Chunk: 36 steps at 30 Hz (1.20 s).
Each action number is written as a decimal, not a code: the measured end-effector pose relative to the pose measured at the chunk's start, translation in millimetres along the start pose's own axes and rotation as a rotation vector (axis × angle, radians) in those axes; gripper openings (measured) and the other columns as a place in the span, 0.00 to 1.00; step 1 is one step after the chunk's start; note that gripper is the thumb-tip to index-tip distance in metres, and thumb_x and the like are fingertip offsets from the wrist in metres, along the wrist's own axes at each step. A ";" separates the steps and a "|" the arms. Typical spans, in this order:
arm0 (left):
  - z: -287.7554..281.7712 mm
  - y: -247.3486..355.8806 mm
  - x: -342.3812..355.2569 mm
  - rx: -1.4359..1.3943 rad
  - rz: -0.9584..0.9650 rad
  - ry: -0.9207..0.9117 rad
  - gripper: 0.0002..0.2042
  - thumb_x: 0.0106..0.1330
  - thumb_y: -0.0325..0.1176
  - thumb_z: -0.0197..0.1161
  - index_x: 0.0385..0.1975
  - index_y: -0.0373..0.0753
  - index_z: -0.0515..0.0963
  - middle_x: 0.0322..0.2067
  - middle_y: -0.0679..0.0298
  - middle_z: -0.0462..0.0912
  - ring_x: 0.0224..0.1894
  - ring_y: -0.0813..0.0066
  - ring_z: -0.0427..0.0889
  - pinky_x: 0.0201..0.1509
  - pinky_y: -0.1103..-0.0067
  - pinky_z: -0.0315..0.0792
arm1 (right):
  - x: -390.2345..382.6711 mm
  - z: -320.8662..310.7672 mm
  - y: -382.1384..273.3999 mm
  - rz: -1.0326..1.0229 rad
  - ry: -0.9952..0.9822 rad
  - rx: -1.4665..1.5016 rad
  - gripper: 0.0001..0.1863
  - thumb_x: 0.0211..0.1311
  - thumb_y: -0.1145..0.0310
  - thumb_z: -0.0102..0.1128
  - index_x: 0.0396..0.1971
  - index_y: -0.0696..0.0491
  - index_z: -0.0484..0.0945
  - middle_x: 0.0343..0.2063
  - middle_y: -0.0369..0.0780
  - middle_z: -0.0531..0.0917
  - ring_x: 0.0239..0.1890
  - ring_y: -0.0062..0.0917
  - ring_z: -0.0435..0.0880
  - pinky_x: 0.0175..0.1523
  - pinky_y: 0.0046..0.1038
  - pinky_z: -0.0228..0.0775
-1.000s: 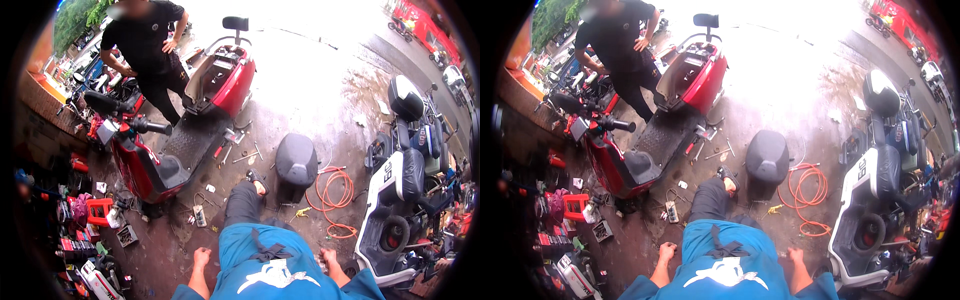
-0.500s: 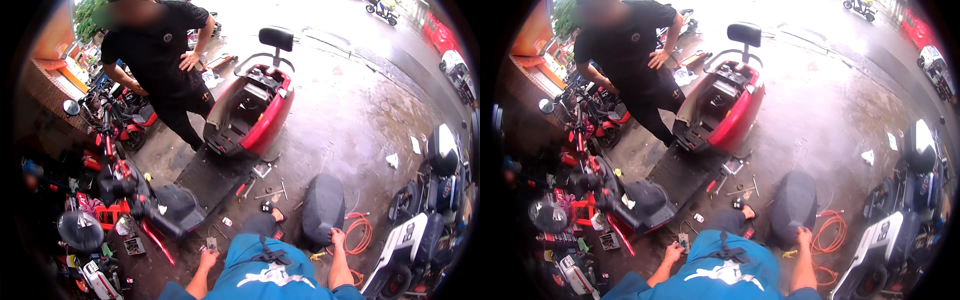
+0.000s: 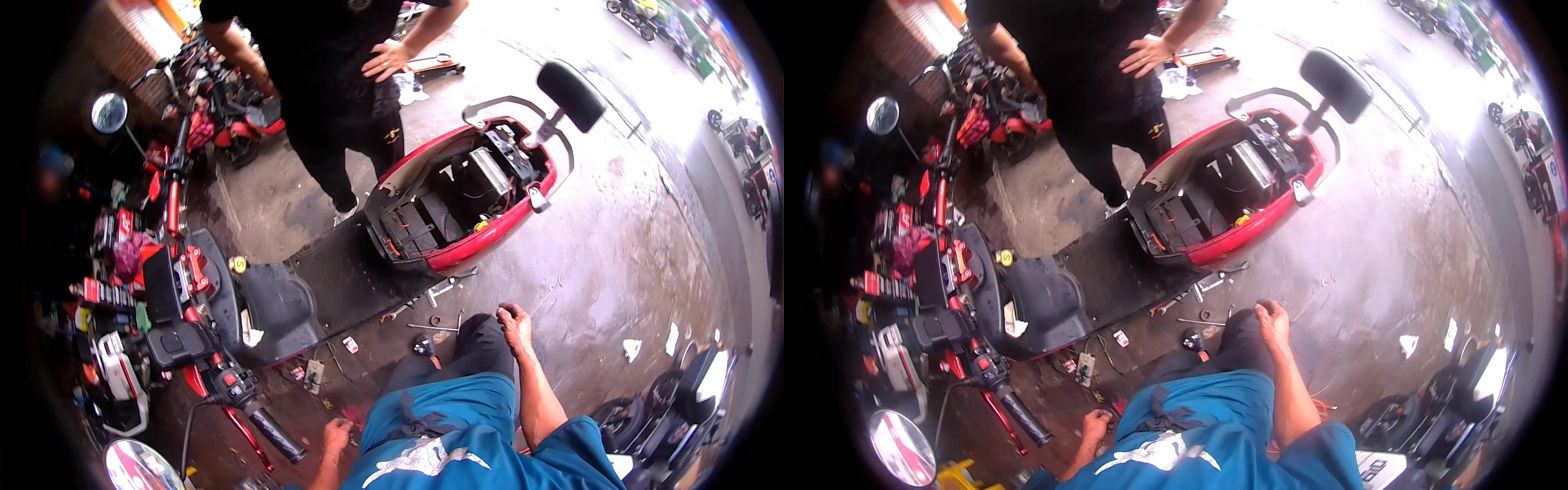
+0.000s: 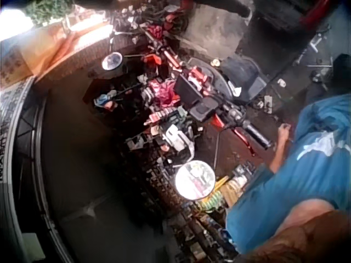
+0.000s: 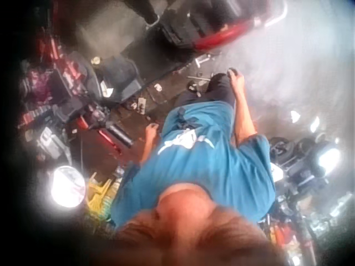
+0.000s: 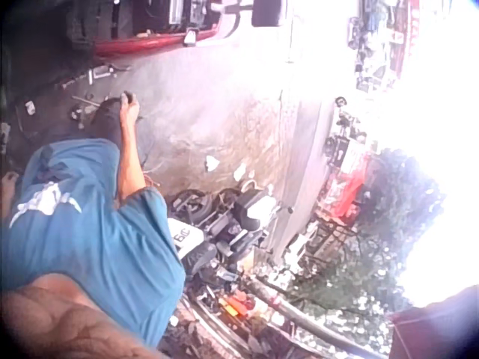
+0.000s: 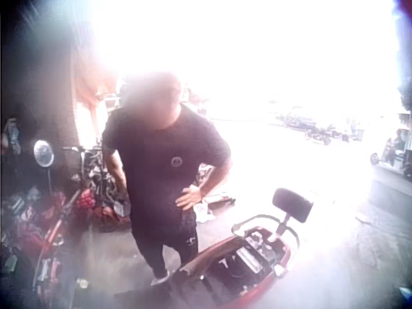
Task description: The person removes a seat and a battery cover from a scooter, then uses a T-handle socket wrench to unscrew and remove a component from the frame.
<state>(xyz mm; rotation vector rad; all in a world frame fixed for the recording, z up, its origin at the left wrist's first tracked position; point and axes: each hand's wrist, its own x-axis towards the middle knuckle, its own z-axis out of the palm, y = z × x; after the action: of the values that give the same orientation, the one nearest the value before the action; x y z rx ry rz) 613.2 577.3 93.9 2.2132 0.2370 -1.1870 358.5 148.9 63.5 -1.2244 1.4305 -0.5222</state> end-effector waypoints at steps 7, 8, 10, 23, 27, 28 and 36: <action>80.0 -53.1 -43.0 -0.369 -0.186 0.171 0.05 0.58 0.26 0.57 0.33 0.34 0.75 0.22 0.64 0.78 0.18 0.79 0.74 0.20 0.83 0.68 | 64.2 40.6 -58.0 0.030 -0.326 -0.265 0.19 0.57 0.63 0.56 0.43 0.62 0.77 0.34 0.45 0.83 0.38 0.28 0.81 0.46 0.27 0.70; 94.9 -55.8 -52.9 -0.400 -0.204 0.216 0.05 0.58 0.26 0.57 0.33 0.34 0.75 0.21 0.65 0.77 0.18 0.80 0.74 0.19 0.83 0.68 | 71.7 44.1 -56.3 0.030 -0.382 -0.287 0.19 0.57 0.62 0.56 0.42 0.62 0.77 0.32 0.45 0.83 0.37 0.28 0.81 0.45 0.27 0.70; 122.9 -61.8 -70.6 -0.441 -0.260 0.274 0.05 0.58 0.26 0.57 0.33 0.34 0.75 0.21 0.65 0.77 0.18 0.80 0.74 0.19 0.83 0.67 | 97.4 48.4 -21.4 -0.037 -0.486 -0.394 0.18 0.57 0.63 0.55 0.41 0.62 0.77 0.30 0.45 0.83 0.34 0.28 0.81 0.43 0.28 0.71; 282.5 22.9 34.8 0.078 0.054 0.420 0.10 0.56 0.30 0.61 0.38 0.38 0.76 0.21 0.59 0.79 0.24 0.67 0.79 0.30 0.74 0.73 | 183.3 103.7 280.1 -0.059 -0.931 -1.150 0.13 0.53 0.61 0.59 0.35 0.53 0.80 0.38 0.48 0.81 0.45 0.39 0.79 0.50 0.34 0.70; 313.6 15.6 75.7 0.324 0.325 0.501 0.08 0.54 0.32 0.63 0.32 0.38 0.78 0.24 0.55 0.81 0.27 0.57 0.81 0.30 0.69 0.73 | 215.9 157.4 352.2 0.145 -0.884 -1.245 0.14 0.48 0.58 0.61 0.30 0.51 0.80 0.35 0.45 0.82 0.42 0.38 0.81 0.44 0.37 0.73; 312.3 0.6 75.3 0.347 0.362 0.597 0.07 0.53 0.31 0.64 0.30 0.37 0.78 0.21 0.56 0.80 0.24 0.58 0.80 0.28 0.70 0.73 | 198.3 187.1 319.7 0.122 -0.909 -1.221 0.15 0.44 0.57 0.65 0.28 0.51 0.78 0.35 0.46 0.81 0.43 0.37 0.80 0.42 0.39 0.73; 320.2 -61.3 81.6 0.460 0.571 0.844 0.05 0.45 0.31 0.65 0.22 0.40 0.79 0.12 0.61 0.73 0.13 0.66 0.72 0.20 0.73 0.68 | 228.1 238.9 498.5 -0.047 -0.951 -1.443 0.17 0.46 0.60 0.62 0.36 0.52 0.79 0.39 0.46 0.80 0.45 0.41 0.79 0.48 0.39 0.71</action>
<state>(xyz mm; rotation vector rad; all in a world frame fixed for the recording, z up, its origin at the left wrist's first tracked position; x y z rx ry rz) 412.4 427.4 -130.1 2.7941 -0.3605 0.0494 422.8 203.9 -528.5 -2.1357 0.7753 1.1973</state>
